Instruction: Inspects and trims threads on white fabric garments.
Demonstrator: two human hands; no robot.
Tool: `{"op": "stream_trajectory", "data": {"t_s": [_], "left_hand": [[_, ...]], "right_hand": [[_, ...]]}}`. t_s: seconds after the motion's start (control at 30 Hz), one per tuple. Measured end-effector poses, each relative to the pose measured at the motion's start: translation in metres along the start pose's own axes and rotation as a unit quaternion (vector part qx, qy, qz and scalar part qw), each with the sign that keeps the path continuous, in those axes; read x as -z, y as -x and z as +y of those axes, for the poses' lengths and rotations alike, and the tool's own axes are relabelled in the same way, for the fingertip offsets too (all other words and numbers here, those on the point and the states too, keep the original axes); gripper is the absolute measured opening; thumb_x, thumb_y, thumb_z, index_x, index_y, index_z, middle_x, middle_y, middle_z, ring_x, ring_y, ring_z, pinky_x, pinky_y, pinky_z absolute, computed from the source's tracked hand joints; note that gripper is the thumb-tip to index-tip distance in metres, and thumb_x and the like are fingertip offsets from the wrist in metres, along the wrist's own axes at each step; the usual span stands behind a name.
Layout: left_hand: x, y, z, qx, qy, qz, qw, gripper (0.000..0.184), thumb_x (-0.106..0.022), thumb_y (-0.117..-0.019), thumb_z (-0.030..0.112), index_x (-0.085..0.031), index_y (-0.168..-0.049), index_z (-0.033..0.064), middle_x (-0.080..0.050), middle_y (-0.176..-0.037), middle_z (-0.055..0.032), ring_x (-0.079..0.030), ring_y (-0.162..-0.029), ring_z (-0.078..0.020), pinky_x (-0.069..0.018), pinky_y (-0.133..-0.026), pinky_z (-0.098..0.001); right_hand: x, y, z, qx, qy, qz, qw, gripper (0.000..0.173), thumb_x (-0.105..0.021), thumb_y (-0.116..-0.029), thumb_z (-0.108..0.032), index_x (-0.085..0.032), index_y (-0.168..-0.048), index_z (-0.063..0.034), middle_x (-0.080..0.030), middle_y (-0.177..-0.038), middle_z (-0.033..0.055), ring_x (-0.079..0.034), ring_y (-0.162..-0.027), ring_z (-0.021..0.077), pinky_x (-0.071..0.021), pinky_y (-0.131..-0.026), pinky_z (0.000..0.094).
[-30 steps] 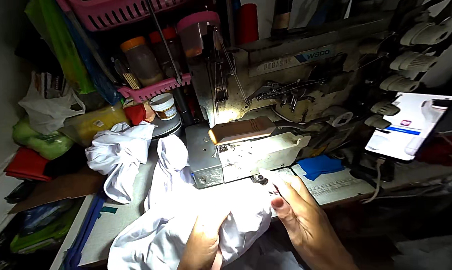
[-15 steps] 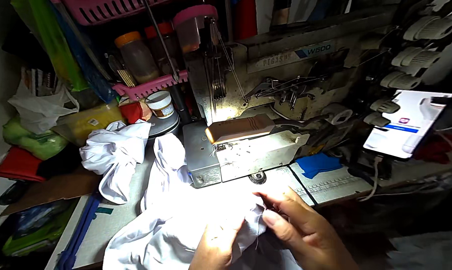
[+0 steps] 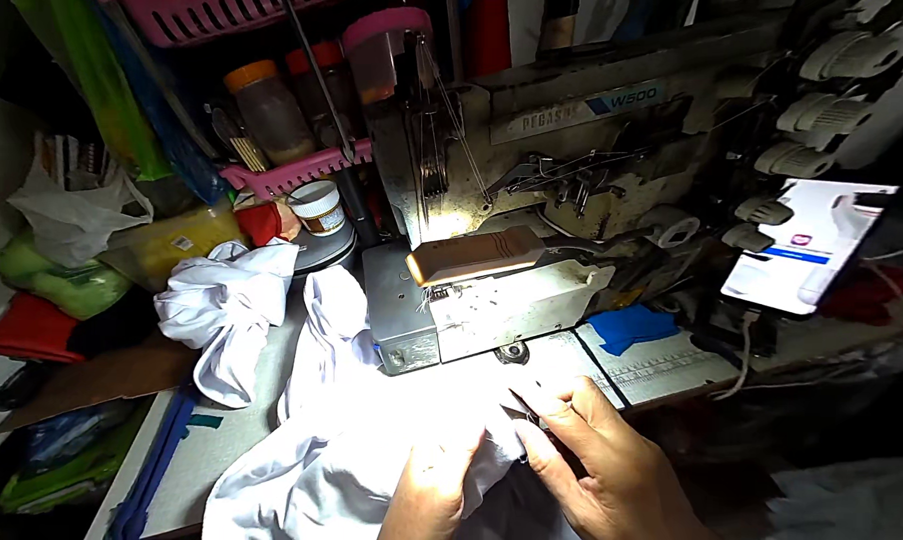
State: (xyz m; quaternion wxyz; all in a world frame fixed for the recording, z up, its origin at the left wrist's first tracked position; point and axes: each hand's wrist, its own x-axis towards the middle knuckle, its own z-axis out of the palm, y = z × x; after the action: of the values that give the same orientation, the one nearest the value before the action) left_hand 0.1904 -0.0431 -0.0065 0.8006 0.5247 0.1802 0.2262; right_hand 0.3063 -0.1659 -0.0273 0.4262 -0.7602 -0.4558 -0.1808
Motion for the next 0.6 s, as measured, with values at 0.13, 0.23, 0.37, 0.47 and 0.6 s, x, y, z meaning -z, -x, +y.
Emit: {"op": "stream_trajectory", "data": {"t_s": [0.13,0.23,0.37,0.47,0.6], "left_hand": [[0.003,-0.001,-0.004,-0.012,-0.023,-0.043,0.999,0.027,-0.043,-0.1057,0.005,-0.069,-0.105,0.0062,-0.074,-0.094,0.0059,-0.069,-0.093,-0.0019,-0.0565,-0.091,-0.0246],[0.004,-0.001,-0.004,0.032,-0.007,-0.019,0.999,0.026,-0.041,-0.1069,0.006,-0.067,-0.106,0.0041,-0.074,-0.093,0.0031,-0.069,-0.093,-0.0035,-0.0562,-0.092,-0.0252],[0.001,-0.008,-0.009,0.060,0.020,0.040,0.997,0.027,-0.042,-0.1069,0.007,-0.067,-0.096,0.0042,-0.070,-0.080,-0.0012,-0.068,-0.075,-0.0066,-0.0578,-0.075,-0.0239],[0.001,-0.012,-0.014,0.054,-0.004,0.062,0.997,0.028,-0.042,-0.1078,0.008,-0.066,-0.094,0.0043,-0.069,-0.078,-0.0009,-0.067,-0.073,-0.0059,-0.0576,-0.073,-0.0231],[0.011,-0.025,-0.009,-0.009,0.015,0.033,0.999,0.038,-0.029,-0.1082,0.008,-0.060,-0.123,-0.0075,-0.074,-0.108,-0.0100,-0.072,-0.101,-0.0148,-0.0579,-0.092,-0.0301]], "right_hand": [[-0.002,-0.003,0.003,-0.034,-0.242,-0.029,0.969,0.031,-0.059,-0.1017,-0.027,-0.073,-0.124,-0.0091,-0.067,-0.106,0.0043,-0.059,-0.089,-0.0008,-0.0510,-0.077,0.0138],[0.003,-0.006,0.007,-0.130,-0.455,-0.065,0.878,0.035,-0.049,-0.1076,-0.037,-0.067,-0.127,-0.0149,-0.061,-0.091,-0.0102,-0.048,-0.063,-0.0079,-0.0426,-0.054,0.0106],[0.010,-0.008,0.010,-0.232,-0.530,-0.050,0.814,0.028,-0.054,-0.1035,-0.047,-0.069,-0.103,-0.0234,-0.049,-0.067,-0.0175,-0.038,-0.049,-0.0095,-0.0329,-0.042,0.0091],[0.007,-0.011,0.012,-0.267,-0.463,-0.002,0.845,0.031,-0.048,-0.1077,-0.029,-0.065,-0.083,-0.0214,-0.047,-0.058,-0.0157,-0.038,-0.044,-0.0074,-0.0329,-0.040,0.0100],[0.005,-0.018,0.028,-0.306,-0.517,0.031,0.799,0.037,-0.048,-0.1066,-0.034,-0.061,-0.075,-0.0194,-0.049,-0.058,-0.0095,-0.039,-0.043,-0.0039,-0.0333,-0.040,0.0116]]}}
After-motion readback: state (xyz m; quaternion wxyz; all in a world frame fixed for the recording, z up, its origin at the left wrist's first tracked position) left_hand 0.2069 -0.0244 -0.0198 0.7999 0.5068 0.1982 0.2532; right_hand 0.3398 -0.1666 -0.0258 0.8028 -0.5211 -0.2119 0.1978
